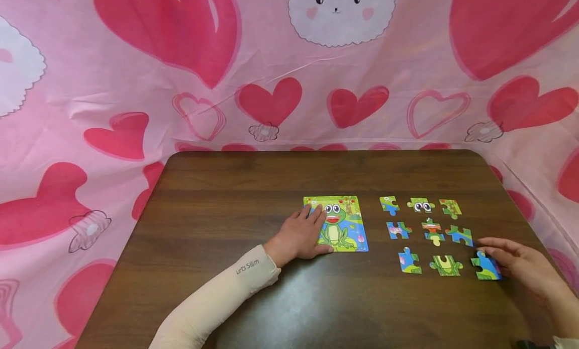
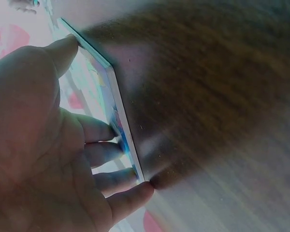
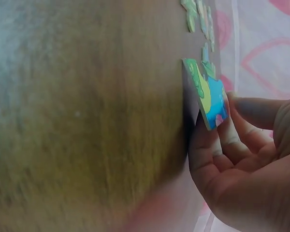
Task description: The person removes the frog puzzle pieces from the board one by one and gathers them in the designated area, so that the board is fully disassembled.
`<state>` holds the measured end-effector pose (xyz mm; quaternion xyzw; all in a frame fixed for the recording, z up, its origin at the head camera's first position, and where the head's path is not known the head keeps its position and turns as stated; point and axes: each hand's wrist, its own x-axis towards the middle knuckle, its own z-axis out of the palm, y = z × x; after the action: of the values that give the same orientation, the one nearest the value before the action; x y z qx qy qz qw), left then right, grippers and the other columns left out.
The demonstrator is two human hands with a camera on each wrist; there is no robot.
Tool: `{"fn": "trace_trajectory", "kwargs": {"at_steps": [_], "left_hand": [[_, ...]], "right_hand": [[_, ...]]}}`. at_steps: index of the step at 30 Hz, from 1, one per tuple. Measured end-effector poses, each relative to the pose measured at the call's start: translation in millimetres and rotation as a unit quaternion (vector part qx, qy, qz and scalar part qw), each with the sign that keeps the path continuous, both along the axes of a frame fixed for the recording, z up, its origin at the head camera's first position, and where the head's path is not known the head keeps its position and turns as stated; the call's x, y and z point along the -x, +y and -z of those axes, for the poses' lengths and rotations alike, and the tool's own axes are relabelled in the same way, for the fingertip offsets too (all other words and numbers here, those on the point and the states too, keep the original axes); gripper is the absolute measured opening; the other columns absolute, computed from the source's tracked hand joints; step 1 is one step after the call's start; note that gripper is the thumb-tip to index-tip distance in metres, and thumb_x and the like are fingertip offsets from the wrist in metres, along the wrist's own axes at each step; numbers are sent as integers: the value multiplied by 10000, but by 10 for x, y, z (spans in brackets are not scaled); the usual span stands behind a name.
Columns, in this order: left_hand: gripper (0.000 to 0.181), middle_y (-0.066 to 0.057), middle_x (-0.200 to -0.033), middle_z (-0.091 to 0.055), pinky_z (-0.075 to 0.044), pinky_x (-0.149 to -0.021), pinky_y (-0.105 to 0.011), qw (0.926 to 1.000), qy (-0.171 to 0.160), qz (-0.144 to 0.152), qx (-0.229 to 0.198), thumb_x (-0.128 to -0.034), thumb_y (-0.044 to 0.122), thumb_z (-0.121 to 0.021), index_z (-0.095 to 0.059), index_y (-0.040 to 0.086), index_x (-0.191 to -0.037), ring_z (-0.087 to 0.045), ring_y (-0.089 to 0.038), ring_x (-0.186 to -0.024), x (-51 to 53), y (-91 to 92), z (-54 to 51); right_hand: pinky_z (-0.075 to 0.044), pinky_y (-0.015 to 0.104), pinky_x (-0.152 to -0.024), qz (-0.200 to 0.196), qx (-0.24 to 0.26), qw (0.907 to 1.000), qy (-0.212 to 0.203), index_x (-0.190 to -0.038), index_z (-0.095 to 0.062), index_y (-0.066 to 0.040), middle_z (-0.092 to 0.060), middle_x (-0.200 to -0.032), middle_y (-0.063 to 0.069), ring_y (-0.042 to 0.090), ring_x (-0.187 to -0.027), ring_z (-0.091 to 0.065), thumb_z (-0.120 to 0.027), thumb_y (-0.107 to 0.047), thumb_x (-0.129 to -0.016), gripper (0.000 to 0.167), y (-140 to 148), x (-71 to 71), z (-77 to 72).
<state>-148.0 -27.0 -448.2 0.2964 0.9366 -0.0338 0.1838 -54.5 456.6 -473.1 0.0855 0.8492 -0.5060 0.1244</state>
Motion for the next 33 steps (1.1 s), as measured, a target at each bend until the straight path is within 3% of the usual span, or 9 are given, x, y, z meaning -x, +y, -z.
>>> {"fn": "trace_trajectory", "kwargs": {"at_steps": [6,19,21,23,26,29,32,33], "left_hand": [[936,-32,-1715,-161,-298,-1227,-445,10000,-48,-4,-54,-936,718,-489,-185,176,-1636,-185,-304,-1573,2,-4,-5],[935,-55,-1710,-177,-315,-1216,-464,10000,11,-19,-89,-940,702,-503,-197,153,-1632,-203,-327,-1564,7,-47,-10],[935,-55,-1709,-178,-315,-1216,-465,9999,-2,-20,-104,-939,702,-504,-199,153,-1632,-203,-326,-1565,13,-52,-7],[938,-51,-1708,-183,-318,-1215,-458,10000,26,-22,-94,-937,709,-501,-201,154,-1631,-206,-320,-1565,19,-46,-1],[937,-46,-1699,-210,-340,-1201,-451,9999,140,-32,-80,-931,719,-503,-223,155,-1625,-235,-314,-1555,41,-28,20],[911,-34,-1669,-281,-378,-1173,-450,9995,293,-42,-122,-929,728,-495,-277,160,-1607,-293,-302,-1528,48,-21,52],[856,-33,-1617,-364,-417,-1138,-449,9988,441,-3,-215,-937,724,-482,-352,166,-1573,-355,-282,-1489,52,-17,74],[846,-38,-1609,-377,-419,-1136,-451,9985,483,-9,-250,-938,724,-478,-370,167,-1565,-362,-280,-1483,52,-17,79]], "right_hand": [[-513,155,-653,205,7,9989,422,-1079,-716,-375,-714,-923,-286,-110,-817,-628,-455,-240,-1091,294,-54,-7,16],[-521,139,-638,203,-292,9970,686,-1042,-726,-327,-653,-921,-353,-154,-814,-614,-445,-216,-1093,307,-114,30,-18],[-516,137,-631,242,-603,9948,781,-1047,-732,-275,-638,-910,-373,-176,-806,-597,-448,-225,-1092,292,-129,21,-14],[-503,126,-616,297,-1100,9892,921,-1090,-727,-149,-600,-899,-412,-204,-788,-570,-454,-237,-1089,286,-144,23,-28],[-448,148,-576,400,-2128,9690,1191,-1174,-684,-26,-508,-877,-465,-237,-735,-483,-477,-286,-1078,346,-193,64,-96],[-381,244,-554,488,-2783,9484,1440,-1238,-655,-16,-622,-807,-286,-200,-659,-407,-488,-315,-1069,382,-339,82,-142],[-354,328,-593,461,-2968,9377,1747,-1252,-666,-38,-722,-875,50,-122,-642,-426,-503,-293,-1059,359,-538,109,-130],[-387,390,-611,394,-2981,9358,1840,-1269,-655,-26,-705,-925,203,-19,-662,-523,-504,-276,-1057,361,-615,120,-124]]}}
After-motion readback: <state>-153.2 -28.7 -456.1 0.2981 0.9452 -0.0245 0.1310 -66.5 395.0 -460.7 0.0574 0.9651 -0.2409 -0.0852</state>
